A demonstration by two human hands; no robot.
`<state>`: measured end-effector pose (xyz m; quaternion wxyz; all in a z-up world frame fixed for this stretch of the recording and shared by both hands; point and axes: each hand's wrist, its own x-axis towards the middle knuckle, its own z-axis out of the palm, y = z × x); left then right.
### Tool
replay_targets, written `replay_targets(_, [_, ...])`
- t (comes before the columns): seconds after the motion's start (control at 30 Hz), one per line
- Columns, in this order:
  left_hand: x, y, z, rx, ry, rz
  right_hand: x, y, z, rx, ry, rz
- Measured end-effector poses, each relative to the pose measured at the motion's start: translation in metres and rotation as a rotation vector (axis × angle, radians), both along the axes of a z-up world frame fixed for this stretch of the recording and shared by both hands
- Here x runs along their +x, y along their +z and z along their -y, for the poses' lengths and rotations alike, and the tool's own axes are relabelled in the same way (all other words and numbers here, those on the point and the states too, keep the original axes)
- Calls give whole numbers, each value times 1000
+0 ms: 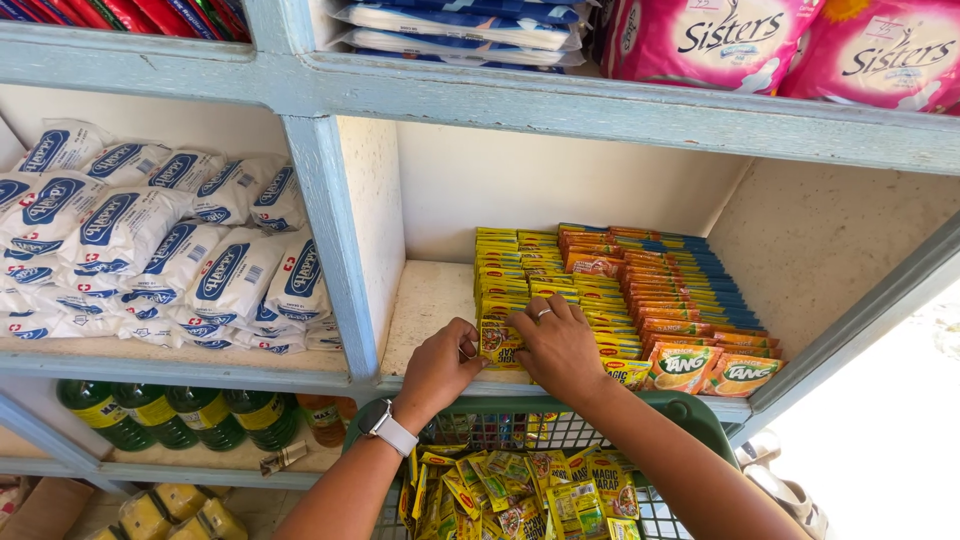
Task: Stocking and arranging seasoning and drink packets on a store shelf.
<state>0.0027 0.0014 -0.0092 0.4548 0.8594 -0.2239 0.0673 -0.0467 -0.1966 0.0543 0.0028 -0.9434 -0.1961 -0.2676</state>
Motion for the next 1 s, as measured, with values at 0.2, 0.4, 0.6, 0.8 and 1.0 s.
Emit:
replay_targets(0.2, [-2,4,0,14,12,-14,-1,7,-1,-15,-31,-18])
replay_targets(0.4, [-4,9,-3,-6,-7,-53,-22,35,5,3,1,32])
replay_targets(0.6, [-25,29,0,-212,-50,191,-77,34,14,54,271,-237])
replay_targets(0.8, [-77,59,10,117,-514,240,-118,3,7,-283,297,-1149])
replay_targets(1.0, [-124,-18,32,788,-1132,-136,-94,-41,48,-368,55,-890])
